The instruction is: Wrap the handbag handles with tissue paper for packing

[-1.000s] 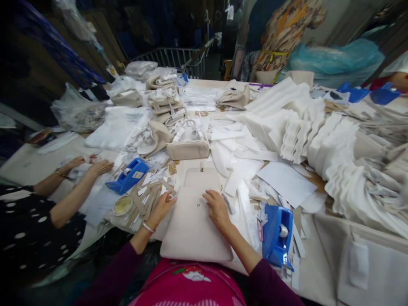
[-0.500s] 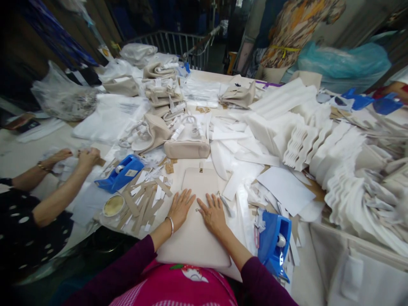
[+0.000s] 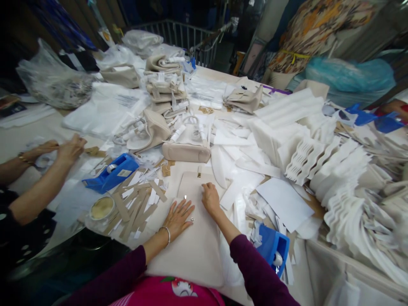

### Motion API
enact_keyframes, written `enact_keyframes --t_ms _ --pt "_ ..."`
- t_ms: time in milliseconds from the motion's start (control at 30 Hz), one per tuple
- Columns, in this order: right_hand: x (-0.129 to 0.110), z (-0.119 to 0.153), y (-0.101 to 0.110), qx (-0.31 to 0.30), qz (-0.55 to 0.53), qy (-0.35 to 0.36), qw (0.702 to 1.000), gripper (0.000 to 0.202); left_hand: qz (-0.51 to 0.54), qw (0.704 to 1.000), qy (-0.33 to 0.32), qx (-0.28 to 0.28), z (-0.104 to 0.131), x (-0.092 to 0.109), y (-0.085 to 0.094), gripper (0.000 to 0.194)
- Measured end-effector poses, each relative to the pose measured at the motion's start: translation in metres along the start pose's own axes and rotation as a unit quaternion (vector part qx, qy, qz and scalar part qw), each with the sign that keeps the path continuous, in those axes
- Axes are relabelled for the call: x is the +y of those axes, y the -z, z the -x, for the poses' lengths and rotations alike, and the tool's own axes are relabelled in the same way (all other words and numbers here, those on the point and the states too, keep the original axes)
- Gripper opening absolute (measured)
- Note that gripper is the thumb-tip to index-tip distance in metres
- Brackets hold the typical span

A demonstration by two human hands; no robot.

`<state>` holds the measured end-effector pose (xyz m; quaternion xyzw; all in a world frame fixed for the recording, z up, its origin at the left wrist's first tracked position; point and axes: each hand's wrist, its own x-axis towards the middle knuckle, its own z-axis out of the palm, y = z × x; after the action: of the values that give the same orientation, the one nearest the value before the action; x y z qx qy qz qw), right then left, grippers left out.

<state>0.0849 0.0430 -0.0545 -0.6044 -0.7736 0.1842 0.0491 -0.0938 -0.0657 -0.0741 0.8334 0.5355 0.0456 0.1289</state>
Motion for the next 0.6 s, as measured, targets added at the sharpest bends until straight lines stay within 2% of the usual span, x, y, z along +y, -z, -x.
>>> enact_keyframes --t_ms 133,200,267,367,467,533,600 --pt "-0.002 -0.057 0.01 -0.016 -0.011 -0.035 0.999 0.041 -0.006 1.0 -0.004 -0.008 -0.002 -0.001 0.0 0.057" --pt "-0.004 -0.072 0.012 -0.028 -0.025 -0.042 0.998 0.038 -0.005 1.0 -0.002 -0.02 -0.003 -0.001 0.003 0.057" --pt "-0.005 -0.075 0.009 -0.043 -0.049 -0.033 0.997 0.036 -0.002 0.999 0.007 -0.032 -0.005 0.0 0.007 0.056" --pt "-0.009 -0.063 -0.001 -0.078 -0.089 0.011 0.993 0.038 0.008 0.999 0.019 -0.044 -0.009 0.0 0.01 0.055" --pt "-0.01 -0.038 -0.009 -0.101 -0.109 0.058 0.987 0.038 0.013 0.999 0.022 -0.046 -0.013 -0.002 0.012 0.058" --pt "-0.008 -0.02 -0.011 -0.081 -0.111 0.076 0.988 0.035 0.012 0.999 0.029 -0.043 -0.014 -0.002 0.013 0.062" --pt "-0.005 -0.002 -0.01 -0.035 -0.133 0.081 0.987 0.031 0.009 0.998 0.039 -0.038 -0.015 -0.003 0.013 0.069"
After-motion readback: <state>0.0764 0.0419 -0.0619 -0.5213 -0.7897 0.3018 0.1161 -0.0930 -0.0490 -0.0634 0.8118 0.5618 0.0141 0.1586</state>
